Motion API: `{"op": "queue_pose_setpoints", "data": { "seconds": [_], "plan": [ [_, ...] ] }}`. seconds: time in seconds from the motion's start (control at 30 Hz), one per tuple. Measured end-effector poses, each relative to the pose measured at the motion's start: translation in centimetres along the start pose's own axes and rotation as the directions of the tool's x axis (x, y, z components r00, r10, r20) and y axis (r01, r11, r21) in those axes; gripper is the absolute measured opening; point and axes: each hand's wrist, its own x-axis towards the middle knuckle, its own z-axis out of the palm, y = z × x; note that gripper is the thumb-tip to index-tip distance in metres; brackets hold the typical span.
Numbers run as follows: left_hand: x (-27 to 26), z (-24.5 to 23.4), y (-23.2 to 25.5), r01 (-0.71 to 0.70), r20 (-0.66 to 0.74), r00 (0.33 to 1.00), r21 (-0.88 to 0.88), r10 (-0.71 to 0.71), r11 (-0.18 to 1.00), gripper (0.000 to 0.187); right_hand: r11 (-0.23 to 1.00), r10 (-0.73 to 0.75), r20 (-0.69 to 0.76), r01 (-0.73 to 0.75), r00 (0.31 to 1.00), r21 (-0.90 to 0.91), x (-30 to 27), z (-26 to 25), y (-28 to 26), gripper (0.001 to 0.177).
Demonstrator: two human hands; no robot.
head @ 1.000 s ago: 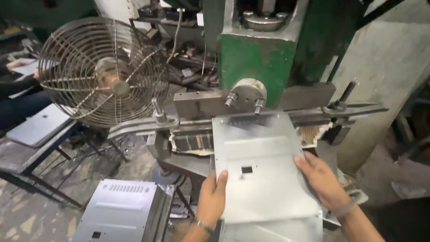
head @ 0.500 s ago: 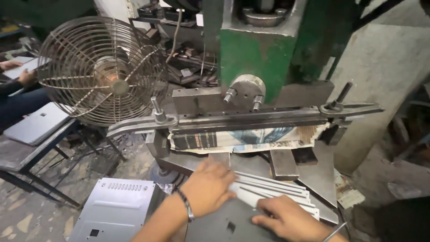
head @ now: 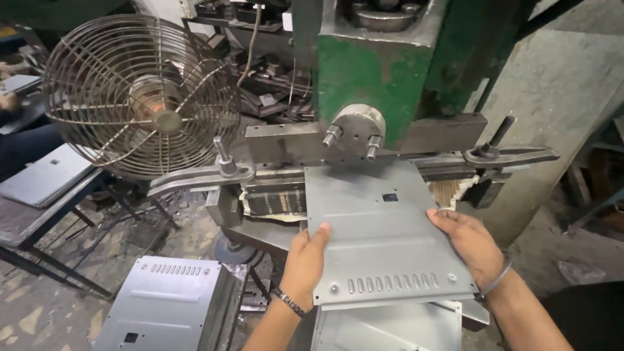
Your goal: Bending the edges of metal plates using a industrial press brake machine.
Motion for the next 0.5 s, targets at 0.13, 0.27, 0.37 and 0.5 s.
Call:
{"op": "queue_pose_setpoints", "data": {
  "seconds": [0.13, 0.27, 0.37, 0.5],
  "plan": [
    [-0.4, 0.4, 0.7, -0.01, 0.013, 1.0, -0.039, 0.011, 0.999, 0.042, 0.999, 0.043, -0.017, -0.043, 0.999, 0.022, -0.1, 0.1, 0.0, 0.029],
    [-0.2, 0.3, 0.3, 0.023, -0.026, 0.999, -0.011, -0.023, 1.0, 0.04, 0.999, -0.031, 0.021, 0.031, 0.999, 0.036, 0.8, -0.6, 1.1, 0.028],
    [0.0, 0.5, 0.3, 0.017, 0.008, 1.0, -0.055, -0.016, 0.998, 0.04, 0.998, -0.036, 0.032, 0.034, 0.999, 0.053, 0.9, -0.8, 1.1, 0.028],
    [0.1, 0.3, -0.2, -0.01, -0.001, 1.0, -0.043, 0.01, 0.999, 0.04, 0.999, 0.008, 0.018, -0.009, 1.0, 0.05, 0.8, -0.6, 1.0, 0.028]
  ]
}}
